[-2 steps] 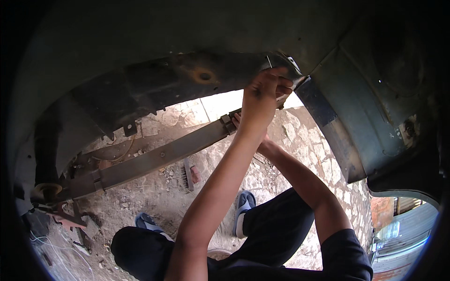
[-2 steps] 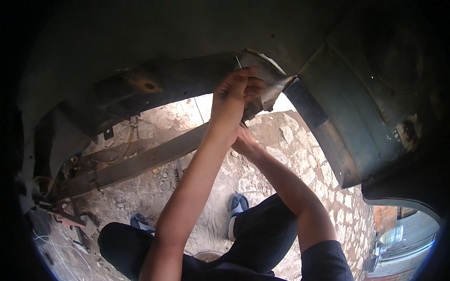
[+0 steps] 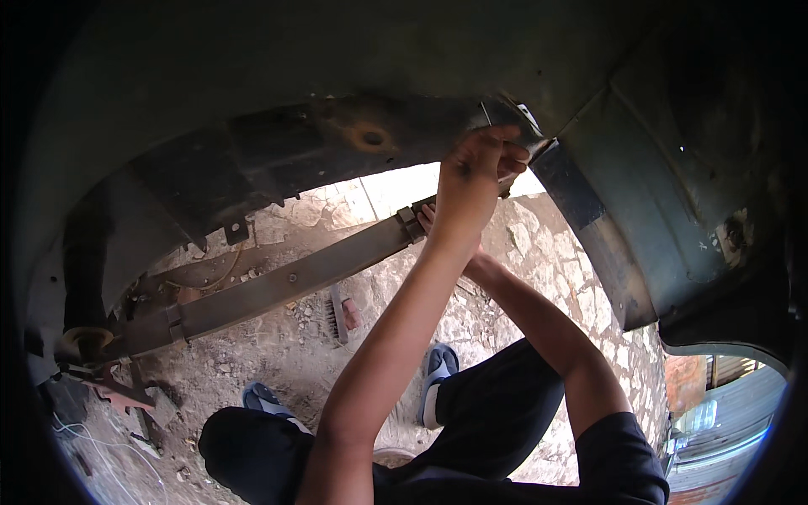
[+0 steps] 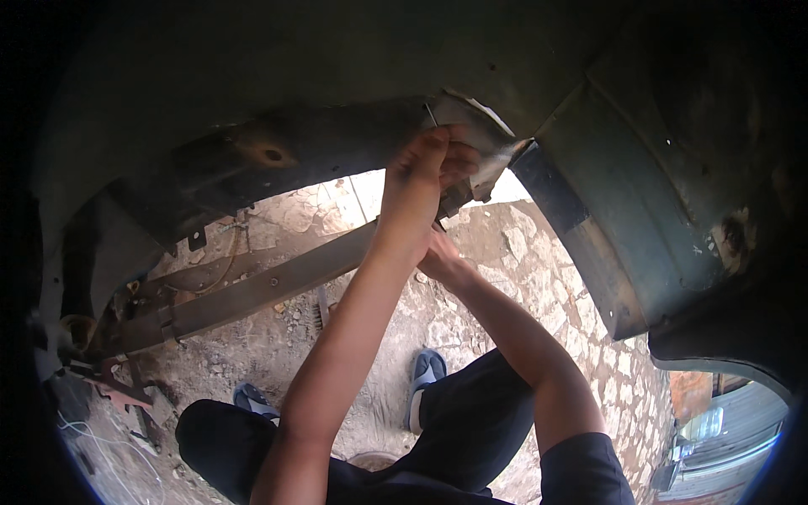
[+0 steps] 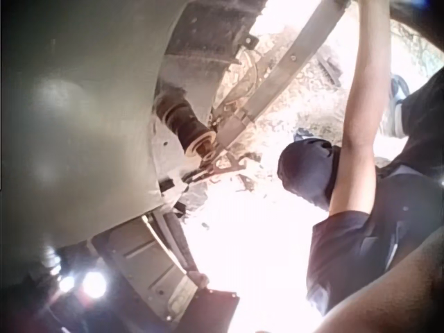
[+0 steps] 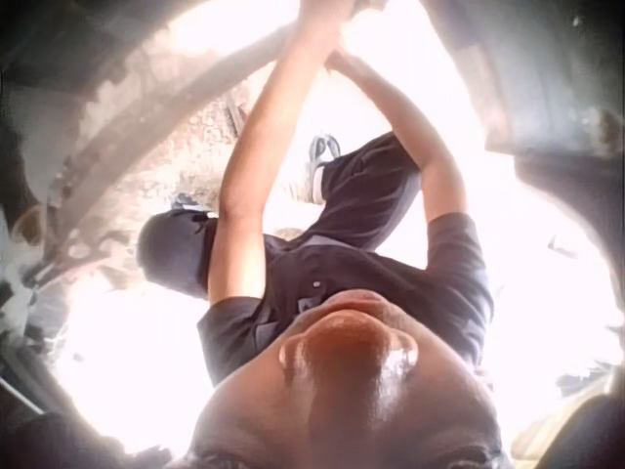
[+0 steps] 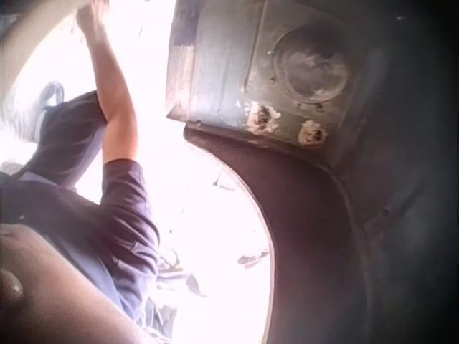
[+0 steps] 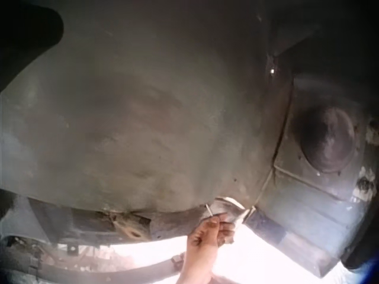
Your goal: The person sits under a vehicle and uses a metal bar to scrape a section of the undercarriage, then uses a small metal tool to work on a bolt or fastener in the same area.
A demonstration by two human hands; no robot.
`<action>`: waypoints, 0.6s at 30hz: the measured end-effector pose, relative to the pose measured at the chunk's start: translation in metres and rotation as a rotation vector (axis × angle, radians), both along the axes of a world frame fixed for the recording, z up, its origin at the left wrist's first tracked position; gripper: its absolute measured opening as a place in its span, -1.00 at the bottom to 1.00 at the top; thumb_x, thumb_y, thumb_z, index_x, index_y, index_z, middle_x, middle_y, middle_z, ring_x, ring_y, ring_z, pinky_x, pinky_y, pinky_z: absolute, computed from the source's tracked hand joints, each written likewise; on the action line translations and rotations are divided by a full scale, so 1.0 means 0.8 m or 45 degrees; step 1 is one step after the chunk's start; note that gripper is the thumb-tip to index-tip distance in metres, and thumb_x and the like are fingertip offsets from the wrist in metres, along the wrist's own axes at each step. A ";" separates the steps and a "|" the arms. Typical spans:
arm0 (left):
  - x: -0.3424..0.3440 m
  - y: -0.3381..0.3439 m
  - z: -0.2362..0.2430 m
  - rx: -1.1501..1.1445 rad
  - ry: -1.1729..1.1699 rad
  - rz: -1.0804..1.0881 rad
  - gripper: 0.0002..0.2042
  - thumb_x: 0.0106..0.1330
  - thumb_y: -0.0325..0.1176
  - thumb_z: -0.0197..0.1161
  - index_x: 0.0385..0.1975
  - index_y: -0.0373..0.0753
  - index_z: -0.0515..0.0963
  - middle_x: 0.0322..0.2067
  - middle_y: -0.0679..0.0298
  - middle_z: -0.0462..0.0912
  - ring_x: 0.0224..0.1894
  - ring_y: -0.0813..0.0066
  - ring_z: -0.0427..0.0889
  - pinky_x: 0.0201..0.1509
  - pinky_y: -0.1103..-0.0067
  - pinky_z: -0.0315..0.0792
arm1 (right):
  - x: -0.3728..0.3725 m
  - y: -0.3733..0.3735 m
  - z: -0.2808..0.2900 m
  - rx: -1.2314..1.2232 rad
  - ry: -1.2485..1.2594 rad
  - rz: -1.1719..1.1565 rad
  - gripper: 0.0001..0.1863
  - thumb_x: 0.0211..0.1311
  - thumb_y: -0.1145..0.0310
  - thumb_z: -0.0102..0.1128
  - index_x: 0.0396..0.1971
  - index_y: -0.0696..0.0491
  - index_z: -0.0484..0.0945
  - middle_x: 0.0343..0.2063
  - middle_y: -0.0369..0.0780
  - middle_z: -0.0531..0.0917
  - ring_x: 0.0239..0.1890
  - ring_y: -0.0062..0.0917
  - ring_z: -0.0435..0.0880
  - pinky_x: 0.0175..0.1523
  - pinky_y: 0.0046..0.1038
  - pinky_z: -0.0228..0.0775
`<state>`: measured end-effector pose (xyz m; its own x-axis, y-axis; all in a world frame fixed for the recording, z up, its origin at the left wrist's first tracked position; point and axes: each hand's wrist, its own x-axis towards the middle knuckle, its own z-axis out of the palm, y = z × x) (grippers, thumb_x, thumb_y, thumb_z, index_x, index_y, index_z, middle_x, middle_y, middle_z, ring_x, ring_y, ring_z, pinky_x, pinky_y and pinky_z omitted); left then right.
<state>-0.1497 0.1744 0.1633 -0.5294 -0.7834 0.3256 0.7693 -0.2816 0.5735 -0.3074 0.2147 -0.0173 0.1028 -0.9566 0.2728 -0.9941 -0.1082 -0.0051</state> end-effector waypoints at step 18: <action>0.115 0.063 -0.004 0.025 0.138 0.471 -0.73 0.38 -0.25 -0.06 -0.52 -0.28 0.39 -0.63 0.21 0.47 -0.61 0.44 0.47 -0.30 0.52 0.42 | 0.021 0.006 0.054 0.262 -0.013 -0.011 -0.53 0.23 0.51 0.00 0.18 0.17 0.34 0.28 -0.04 0.32 0.36 -0.19 0.24 0.39 -0.23 0.14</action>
<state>-0.0579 0.2246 0.1604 -0.1736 -0.9216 0.3472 0.8767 0.0160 0.4807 -0.2907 0.2197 0.0261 0.0925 -0.9931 0.0726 -0.9948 -0.0953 -0.0361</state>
